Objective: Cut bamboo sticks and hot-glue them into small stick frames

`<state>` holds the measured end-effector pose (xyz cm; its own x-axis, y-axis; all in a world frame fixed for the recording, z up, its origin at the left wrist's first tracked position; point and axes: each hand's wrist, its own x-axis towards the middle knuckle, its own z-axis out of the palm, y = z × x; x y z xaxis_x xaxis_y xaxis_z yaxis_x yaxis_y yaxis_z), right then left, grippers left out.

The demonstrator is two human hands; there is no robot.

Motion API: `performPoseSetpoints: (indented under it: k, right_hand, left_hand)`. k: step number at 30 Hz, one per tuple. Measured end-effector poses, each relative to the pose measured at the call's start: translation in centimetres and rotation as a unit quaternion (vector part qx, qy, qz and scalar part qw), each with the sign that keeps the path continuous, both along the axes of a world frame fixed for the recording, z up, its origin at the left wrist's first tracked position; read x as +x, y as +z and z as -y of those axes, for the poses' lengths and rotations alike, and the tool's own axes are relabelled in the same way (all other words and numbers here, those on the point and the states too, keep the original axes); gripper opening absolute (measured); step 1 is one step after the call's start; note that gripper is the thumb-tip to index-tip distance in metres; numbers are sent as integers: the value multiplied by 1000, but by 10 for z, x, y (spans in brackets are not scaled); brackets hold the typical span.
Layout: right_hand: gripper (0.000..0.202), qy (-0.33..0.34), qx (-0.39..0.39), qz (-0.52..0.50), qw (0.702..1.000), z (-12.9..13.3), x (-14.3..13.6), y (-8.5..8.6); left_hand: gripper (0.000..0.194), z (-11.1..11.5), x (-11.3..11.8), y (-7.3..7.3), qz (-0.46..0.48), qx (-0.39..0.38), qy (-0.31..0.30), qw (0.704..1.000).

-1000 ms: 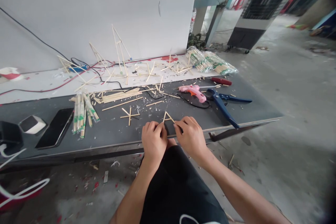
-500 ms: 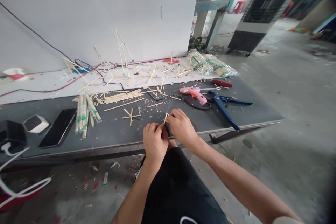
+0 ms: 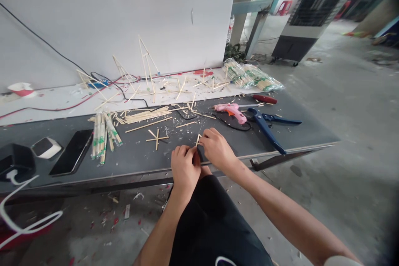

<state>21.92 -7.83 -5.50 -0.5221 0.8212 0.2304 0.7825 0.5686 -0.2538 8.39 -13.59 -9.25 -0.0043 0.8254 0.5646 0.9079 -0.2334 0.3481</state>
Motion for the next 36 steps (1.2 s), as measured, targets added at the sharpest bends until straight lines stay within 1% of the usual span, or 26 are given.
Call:
performPoseSetpoints:
  k: [4, 10, 12, 14, 16, 18, 20, 21, 23, 25, 27, 30, 33, 36]
  right_hand:
    - [25, 9, -16, 42, 999, 1, -2, 8]
    - [23, -9, -18, 67, 998, 3, -9, 16]
    - [24, -13, -15, 68, 997, 4, -8, 17]
    - [25, -23, -7, 45, 999, 7, -3, 18]
    - [24, -60, 7, -1, 998, 14, 7, 15]
    - [21, -120, 13, -43, 992, 24, 17, 8]
    - [18, -168, 3, -58, 984, 35, 25, 0]
    - [16, -182, -2, -61, 981, 40, 26, -5]
    - [15, -192, 0, -64, 979, 48, 26, -12]
    - [19, -191, 16, -65, 979, 52, 22, -17]
    - [24, -189, 36, -58, 980, 52, 20, -19]
    - [23, -201, 57, -61, 976, 49, 19, -21]
    - [20, -218, 64, -109, 968, 46, 22, -21]
    - [18, -226, 46, -187, 955, 46, 25, -18]
  left_hand:
    - [15, -1, -1, 2, -6, -19, -3, 1000]
    - [17, -2, -1, 4, -13, -36, -2, 999]
    - [18, -1, 0, 5, -19, -45, 0, 999]
    - [18, 0, 1, 7, -24, -51, 5, 998]
    - [18, 3, 1, 8, -22, -48, 11, 999]
    - [18, 6, 1, 9, -12, -36, 16, 999]
    - [18, 10, 1, 9, -1, -22, 15, 1000]
    - [17, 12, 1, 9, 3, -18, 15, 1000]
    - [17, 14, 2, 8, 12, -14, 15, 1000]
    - [16, 16, 4, 8, 23, -13, 17, 1000]
    - [15, 18, 7, 7, 34, -13, 15, 999]
    - [13, 20, 10, 7, 51, -12, 11, 999]
    - [15, 22, 11, 8, 86, -2, 15, 996]
    - [17, 23, 10, 12, 158, 0, 5, 987]
